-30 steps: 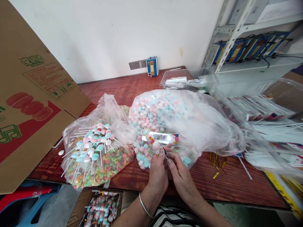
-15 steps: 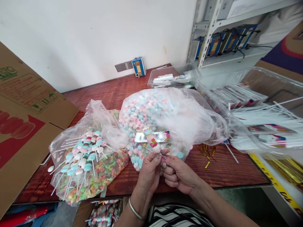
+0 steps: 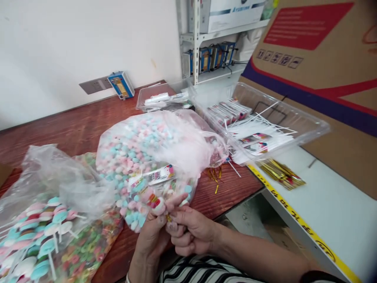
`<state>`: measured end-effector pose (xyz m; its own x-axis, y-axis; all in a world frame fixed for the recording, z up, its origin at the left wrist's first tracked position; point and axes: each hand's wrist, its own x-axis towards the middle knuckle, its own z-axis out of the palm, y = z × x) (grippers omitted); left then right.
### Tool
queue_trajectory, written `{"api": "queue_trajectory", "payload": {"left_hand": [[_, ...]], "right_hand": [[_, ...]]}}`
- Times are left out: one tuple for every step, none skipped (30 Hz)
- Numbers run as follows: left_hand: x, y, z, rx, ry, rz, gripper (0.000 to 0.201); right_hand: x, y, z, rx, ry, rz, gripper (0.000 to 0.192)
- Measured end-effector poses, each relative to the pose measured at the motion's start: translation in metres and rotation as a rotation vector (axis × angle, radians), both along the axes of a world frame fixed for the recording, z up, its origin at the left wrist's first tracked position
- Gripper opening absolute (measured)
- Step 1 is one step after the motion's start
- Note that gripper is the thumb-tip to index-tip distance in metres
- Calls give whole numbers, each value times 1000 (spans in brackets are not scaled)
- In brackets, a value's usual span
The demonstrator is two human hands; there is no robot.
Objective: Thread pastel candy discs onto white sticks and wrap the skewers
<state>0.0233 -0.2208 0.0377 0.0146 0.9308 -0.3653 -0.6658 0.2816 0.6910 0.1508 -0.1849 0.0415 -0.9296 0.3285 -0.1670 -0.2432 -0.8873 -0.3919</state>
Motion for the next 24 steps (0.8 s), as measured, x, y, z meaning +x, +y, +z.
{"api": "queue_trajectory", "payload": {"left_hand": [[0,0,-1,16,-9,-21,30],[1,0,0,32,5,-15,28],[0,1,0,46,41,14,28],[-1,2,2,54,96,59,27],[-4,3,3,57,163,112,27],[-7,4,5,59,240,176,26],[-11,5,7,59,324,243,26],[-14,5,9,54,418,296,26],[-17,4,11,34,519,321,26],[-18,3,12,9,621,320,29],[-18,1,14,-16,718,300,32],[-16,-1,16,-34,809,268,35],[-13,-3,18,-40,894,237,37],[-10,-4,20,-30,974,208,37],[-8,-5,22,-6,1052,183,36],[-5,-6,23,29,1127,159,34],[-4,-6,24,70,1196,135,32],[-4,-6,25,115,1259,117,31],[-5,-6,26,161,1310,102,30],[-6,-5,26,205,1353,91,28],[-7,-5,25,245,1389,86,25],[-7,-4,24,281,1422,80,23],[-7,-3,23,312,1453,72,21],[-6,-3,22,338,1482,67,20]], "right_hand": [[4,0,1,31,6,32,36],[10,0,0,113,-31,32,36],[17,2,0,252,-117,-7,36],[26,5,-1,444,-249,-81,36],[38,8,-3,670,-422,-177,35],[50,13,-5,917,-641,-297,31],[64,18,-8,1144,-887,-421,25],[77,24,-11,1291,-1121,-491,22],[90,29,-15,1381,-1316,-506,19],[101,35,-19,1443,-1486,-502,14],[109,39,-23,1488,-1634,-484,11],[116,43,-27,1524,-1743,-463,10],[119,45,-31,1559,-1812,-447,10],[121,47,-35,1592,-1845,-435,10],[122,49,-38,1621,-1848,-430,11],[121,50,-41,1643,-1835,-430,12],[121,51,-43,1656,-1817,-434,14],[120,51,-44,1661,-1800,-441,15],[121,51,-45,1659,-1787,-453,16],[121,51,-44,1654,-1774,-465,16],[122,50,-42,1650,-1761,-474,17],[122,47,-39,1646,-1731,-494,17],[121,43,-34,1639,-1680,-533,16],[118,38,-28,1631,-1609,-587,15]]}}
